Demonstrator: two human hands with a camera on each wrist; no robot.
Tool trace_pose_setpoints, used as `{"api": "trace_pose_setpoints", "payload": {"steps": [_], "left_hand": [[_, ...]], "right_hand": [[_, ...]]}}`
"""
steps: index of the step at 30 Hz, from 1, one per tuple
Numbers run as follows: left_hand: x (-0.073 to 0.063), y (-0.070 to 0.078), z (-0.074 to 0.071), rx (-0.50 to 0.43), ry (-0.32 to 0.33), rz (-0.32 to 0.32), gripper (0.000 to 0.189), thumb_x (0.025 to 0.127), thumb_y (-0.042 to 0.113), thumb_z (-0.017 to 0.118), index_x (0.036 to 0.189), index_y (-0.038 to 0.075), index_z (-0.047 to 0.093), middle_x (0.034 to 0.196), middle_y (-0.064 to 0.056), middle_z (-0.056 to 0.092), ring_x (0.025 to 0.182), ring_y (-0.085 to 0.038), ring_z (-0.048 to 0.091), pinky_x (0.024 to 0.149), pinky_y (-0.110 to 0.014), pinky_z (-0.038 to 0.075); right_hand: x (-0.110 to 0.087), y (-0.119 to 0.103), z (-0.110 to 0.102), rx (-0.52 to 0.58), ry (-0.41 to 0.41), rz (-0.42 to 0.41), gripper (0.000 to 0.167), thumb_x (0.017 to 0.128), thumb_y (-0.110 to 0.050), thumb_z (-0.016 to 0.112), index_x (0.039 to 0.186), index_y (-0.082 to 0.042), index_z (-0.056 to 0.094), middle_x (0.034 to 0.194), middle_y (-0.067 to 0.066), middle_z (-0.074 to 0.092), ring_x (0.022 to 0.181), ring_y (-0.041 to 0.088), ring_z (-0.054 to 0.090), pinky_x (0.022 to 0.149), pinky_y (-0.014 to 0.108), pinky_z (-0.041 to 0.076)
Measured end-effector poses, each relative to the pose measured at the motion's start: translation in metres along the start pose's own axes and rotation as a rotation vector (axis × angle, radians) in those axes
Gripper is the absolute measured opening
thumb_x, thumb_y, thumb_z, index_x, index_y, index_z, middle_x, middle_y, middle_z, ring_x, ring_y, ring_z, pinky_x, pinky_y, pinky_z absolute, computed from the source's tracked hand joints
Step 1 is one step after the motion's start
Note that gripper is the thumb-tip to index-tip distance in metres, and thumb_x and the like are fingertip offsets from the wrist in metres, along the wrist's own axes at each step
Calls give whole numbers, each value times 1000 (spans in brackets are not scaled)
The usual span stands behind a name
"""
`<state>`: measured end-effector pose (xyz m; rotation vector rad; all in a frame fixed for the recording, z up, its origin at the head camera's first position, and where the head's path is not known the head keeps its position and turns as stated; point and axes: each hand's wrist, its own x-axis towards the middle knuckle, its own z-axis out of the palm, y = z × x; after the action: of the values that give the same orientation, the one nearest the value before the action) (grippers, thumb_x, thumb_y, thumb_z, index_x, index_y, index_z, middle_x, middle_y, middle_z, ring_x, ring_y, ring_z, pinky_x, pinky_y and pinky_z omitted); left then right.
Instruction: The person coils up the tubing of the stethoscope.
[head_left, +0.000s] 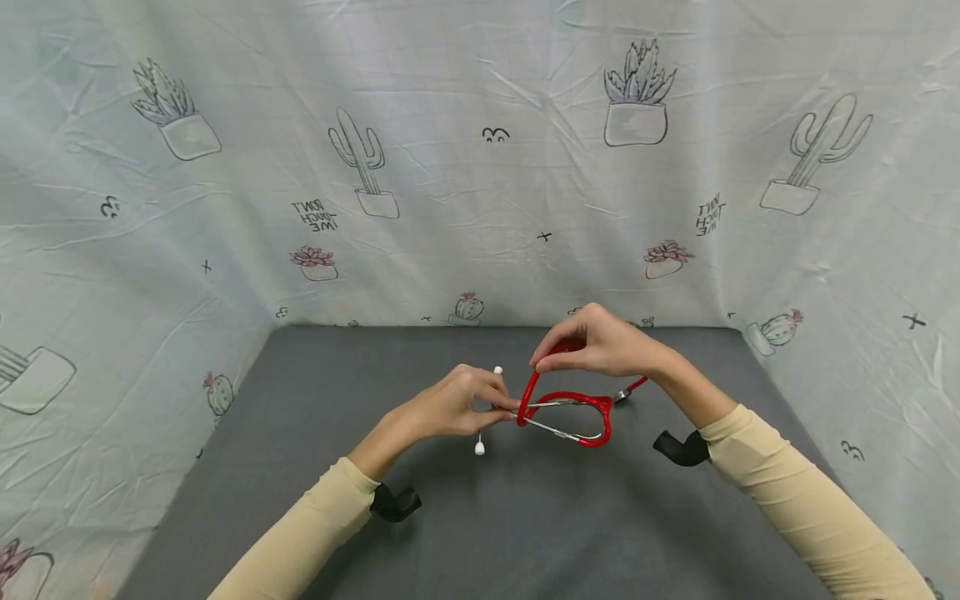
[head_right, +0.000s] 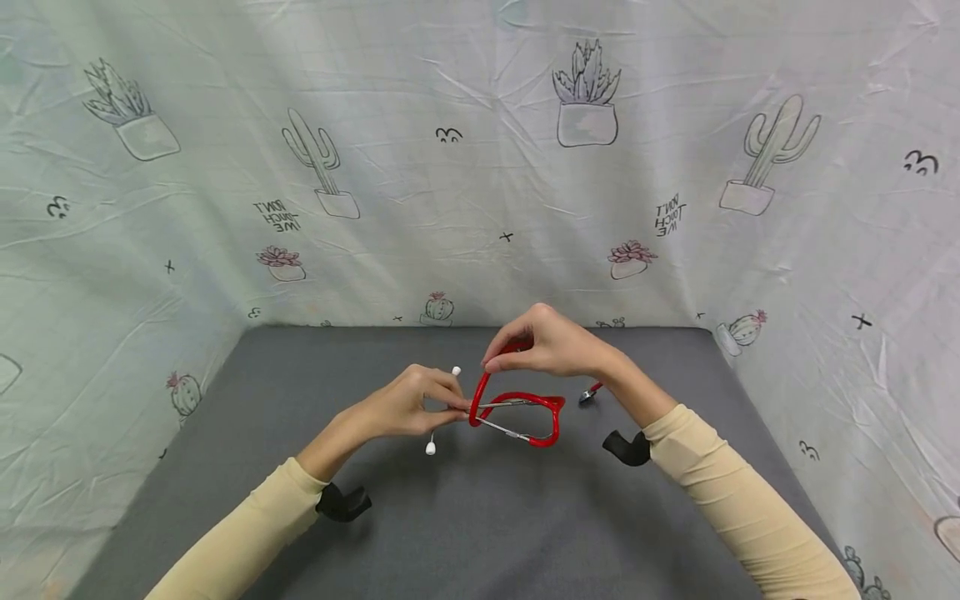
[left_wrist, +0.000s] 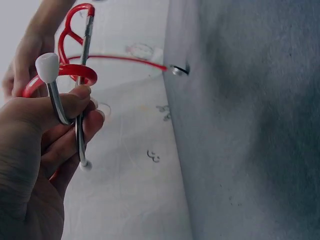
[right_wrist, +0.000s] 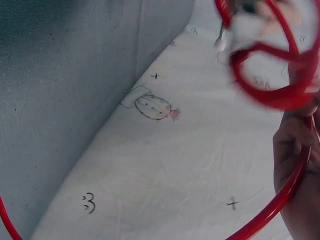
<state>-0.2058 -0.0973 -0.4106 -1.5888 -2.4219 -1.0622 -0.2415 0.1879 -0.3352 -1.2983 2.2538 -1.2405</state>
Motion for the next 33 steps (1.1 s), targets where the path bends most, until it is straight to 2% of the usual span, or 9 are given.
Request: {"api": "trace_pose_setpoints", "payload": {"steps": [5, 10, 14, 18, 21, 26, 27, 30, 33], "left_hand": [[1, 12, 0, 3, 51, 57, 15, 89, -2, 87, 103, 3, 87, 94, -4, 82, 80, -11, 78, 79, -16, 62], [1, 22, -7, 15, 120, 124, 15, 86, -4, 88, 100, 2, 87, 94, -5, 82, 81, -11, 78, 77, -22, 65], [1, 26, -14, 12, 158, 140, 15, 87, -3, 88, 101, 2, 87, 95, -6, 83, 81, -11, 78, 77, -22, 65], [-1, 27, -18, 0, 227, 134, 19, 85, -4, 89, 103, 1, 87, 94, -7, 84, 79, -13, 78, 75, -20, 63], [-3, 25, -19, -25, 293, 133, 21, 82, -7, 90, 102, -1, 86, 92, -10, 84, 77, -15, 78, 72, -20, 62], [-6, 22, -18, -67, 334, 114, 20, 81, -9, 90, 100, 0, 87, 91, -11, 84, 76, -16, 79, 68, -24, 63], [-6, 22, -18, -74, 338, 100, 20, 81, -8, 90, 99, 0, 87, 91, -11, 84, 76, -16, 79, 68, -24, 63], [-8, 21, -18, -99, 356, 52, 19, 83, -7, 90, 99, 2, 87, 91, -10, 84, 77, -14, 78, 68, -26, 63], [-11, 21, -20, -133, 378, -13, 18, 83, -5, 90, 99, 3, 88, 91, -9, 84, 79, -14, 78, 70, -26, 62]], "right_hand": [[7, 18, -10, 120, -14, 28, 11, 96, -6, 82, 106, -5, 85, 102, 10, 85, 90, 18, 82, 84, 34, 68], [8, 36, -13, 174, 28, 82, 11, 97, -7, 81, 107, -5, 85, 103, 4, 86, 94, 18, 81, 87, 36, 67], [6, 48, -9, 234, 72, 147, 13, 100, -9, 78, 109, -2, 84, 105, -2, 86, 101, 15, 79, 93, 33, 65], [2, 58, 0, 291, 145, 190, 15, 101, -9, 77, 110, 0, 83, 103, -5, 86, 100, 13, 77, 91, 31, 64], [-2, 64, 9, 329, 196, 207, 13, 101, -10, 76, 109, -3, 84, 102, -5, 85, 97, 14, 78, 88, 31, 65], [-11, 75, 25, 414, 240, 188, 16, 102, -4, 73, 108, -11, 86, 103, -6, 85, 97, 12, 80, 89, 30, 66], [-13, 77, 29, 419, 249, 190, 18, 102, -2, 73, 107, -13, 86, 101, -7, 85, 89, 9, 78, 83, 27, 65], [-20, 81, 39, 398, 287, 226, 17, 100, -4, 74, 106, -16, 85, 93, -10, 83, 78, 7, 70, 74, 25, 61], [-26, 79, 52, 336, 343, 283, 14, 100, -15, 78, 112, -11, 85, 92, -13, 82, 78, 8, 68, 71, 27, 59]]}}
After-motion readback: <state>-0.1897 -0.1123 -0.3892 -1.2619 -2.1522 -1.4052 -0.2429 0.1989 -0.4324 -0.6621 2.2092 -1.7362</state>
